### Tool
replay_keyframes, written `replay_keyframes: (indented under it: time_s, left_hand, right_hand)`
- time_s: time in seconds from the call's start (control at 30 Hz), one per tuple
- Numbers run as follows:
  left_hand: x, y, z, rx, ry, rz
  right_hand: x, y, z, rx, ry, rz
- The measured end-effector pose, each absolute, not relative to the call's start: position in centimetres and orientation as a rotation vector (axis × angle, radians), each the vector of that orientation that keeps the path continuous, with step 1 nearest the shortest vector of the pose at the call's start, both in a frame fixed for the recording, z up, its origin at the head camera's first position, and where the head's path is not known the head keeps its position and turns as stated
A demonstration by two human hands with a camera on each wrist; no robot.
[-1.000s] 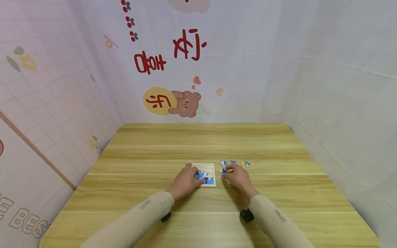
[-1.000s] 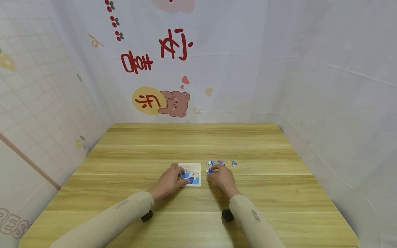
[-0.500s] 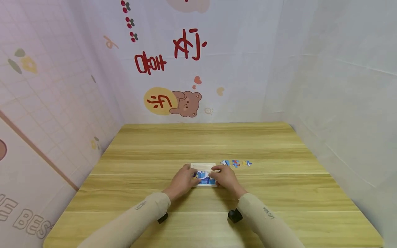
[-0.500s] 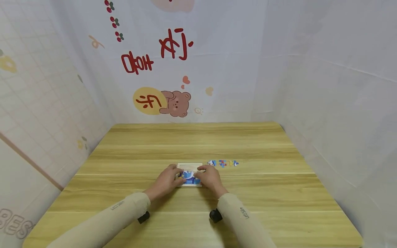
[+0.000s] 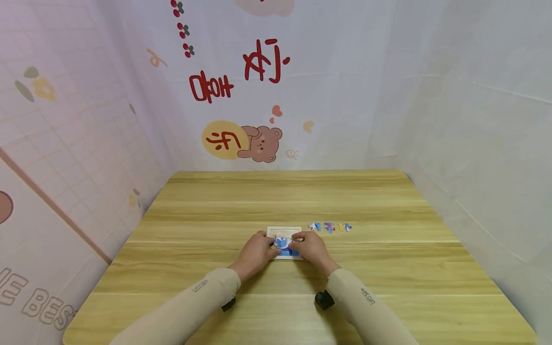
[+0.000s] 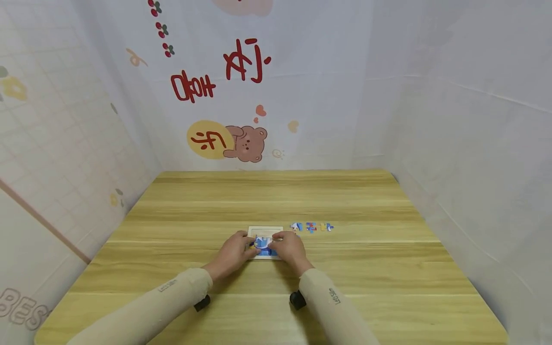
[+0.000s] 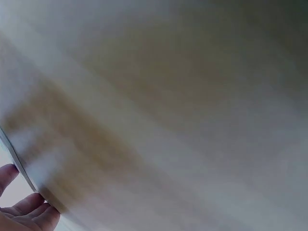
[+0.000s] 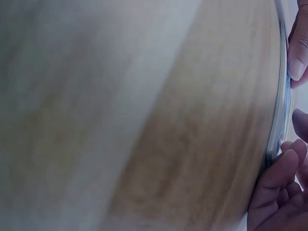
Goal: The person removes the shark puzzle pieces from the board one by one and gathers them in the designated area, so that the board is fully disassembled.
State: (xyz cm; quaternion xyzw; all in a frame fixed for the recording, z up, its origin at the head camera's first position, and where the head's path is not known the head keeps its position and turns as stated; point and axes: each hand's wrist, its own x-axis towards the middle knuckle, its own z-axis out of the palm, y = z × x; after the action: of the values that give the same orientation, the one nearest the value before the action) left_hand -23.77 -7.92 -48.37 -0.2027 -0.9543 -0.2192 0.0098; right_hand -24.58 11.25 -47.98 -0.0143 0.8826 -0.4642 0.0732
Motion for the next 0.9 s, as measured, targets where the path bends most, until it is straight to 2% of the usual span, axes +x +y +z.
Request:
replay_keyframes:
  time_s: [0.27, 0.9]
  left_hand:
    - [-23.94, -8.07, -48.55, -0.668, -2.941, -0.645]
    - [-23.95, -7.87, -48.04, -0.655, -2.965, -0.668]
  right_hand:
    - [-24.51, 10.9, -47.71, -0.134, 2.703, -1.221]
    - [-24.49, 10.74, -47.63, -0.041, 2.577, -1.466]
